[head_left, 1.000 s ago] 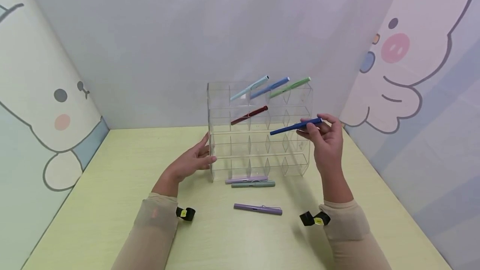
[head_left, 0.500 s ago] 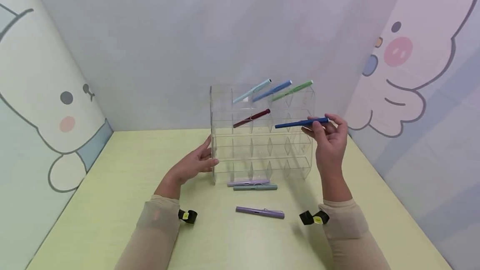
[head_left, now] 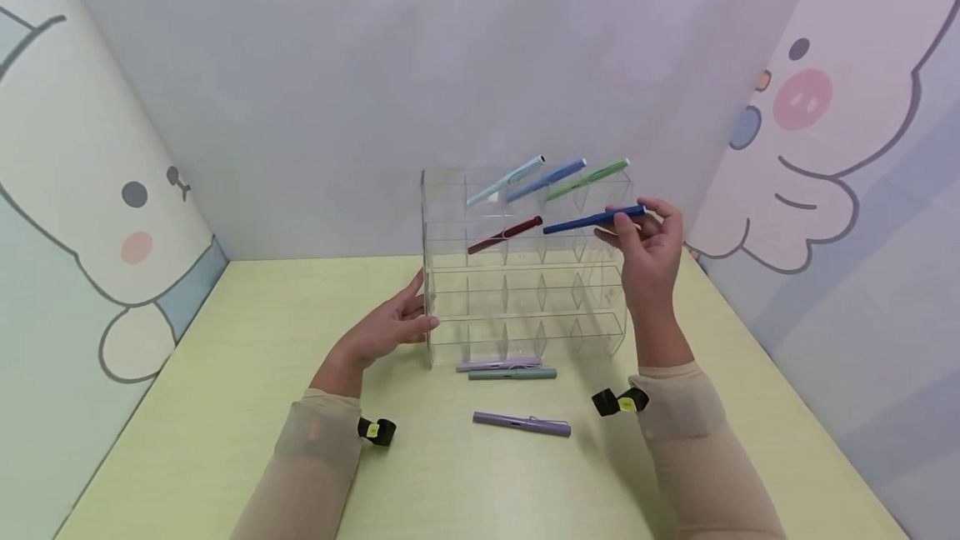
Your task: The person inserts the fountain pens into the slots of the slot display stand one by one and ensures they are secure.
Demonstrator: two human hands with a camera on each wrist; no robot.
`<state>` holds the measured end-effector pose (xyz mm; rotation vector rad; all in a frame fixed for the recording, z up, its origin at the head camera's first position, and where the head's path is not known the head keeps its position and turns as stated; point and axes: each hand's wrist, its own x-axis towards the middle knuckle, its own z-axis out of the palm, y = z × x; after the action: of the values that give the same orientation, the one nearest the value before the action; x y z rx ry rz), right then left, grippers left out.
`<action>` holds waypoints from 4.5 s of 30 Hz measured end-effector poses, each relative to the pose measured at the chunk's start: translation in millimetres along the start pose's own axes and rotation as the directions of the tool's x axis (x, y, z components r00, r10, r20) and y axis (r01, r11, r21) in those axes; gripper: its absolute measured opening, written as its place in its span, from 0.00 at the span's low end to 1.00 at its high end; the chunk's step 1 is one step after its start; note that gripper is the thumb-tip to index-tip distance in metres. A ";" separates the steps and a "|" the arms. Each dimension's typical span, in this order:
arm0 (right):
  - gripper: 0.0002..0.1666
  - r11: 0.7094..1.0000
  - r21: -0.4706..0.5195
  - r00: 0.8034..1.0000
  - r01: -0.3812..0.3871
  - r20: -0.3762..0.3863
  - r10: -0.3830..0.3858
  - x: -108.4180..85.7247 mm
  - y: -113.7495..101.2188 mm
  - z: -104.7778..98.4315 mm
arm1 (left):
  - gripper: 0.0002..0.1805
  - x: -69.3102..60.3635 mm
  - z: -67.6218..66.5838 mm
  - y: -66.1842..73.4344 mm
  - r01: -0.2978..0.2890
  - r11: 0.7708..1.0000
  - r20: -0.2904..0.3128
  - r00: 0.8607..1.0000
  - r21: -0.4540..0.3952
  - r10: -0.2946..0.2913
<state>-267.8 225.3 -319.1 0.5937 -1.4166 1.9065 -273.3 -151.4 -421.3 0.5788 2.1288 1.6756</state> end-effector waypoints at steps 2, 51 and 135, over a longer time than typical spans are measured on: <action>0.22 1.000 -0.021 1.000 -0.001 0.015 0.001 2.5 3.0 1.1 | 0.51 -0.2 0.0 1.0 -0.001 1.000 -0.001 1.000 -0.001 0.001; 0.19 0.710 -0.696 0.992 0.102 0.122 -0.024 -5.1 28.7 18.1 | 0.51 -1.2 0.5 4.0 0.007 1.000 0.007 1.000 0.010 -0.007; 0.32 0.567 -0.822 0.689 0.047 0.437 0.577 -35.6 -71.5 -17.3 | 0.51 -2.8 0.7 2.7 0.023 0.999 0.002 1.000 0.024 -0.024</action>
<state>-190.2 245.5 -303.5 0.6358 -2.7816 0.9989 -270.3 -151.8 -418.7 0.5603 2.1487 1.6381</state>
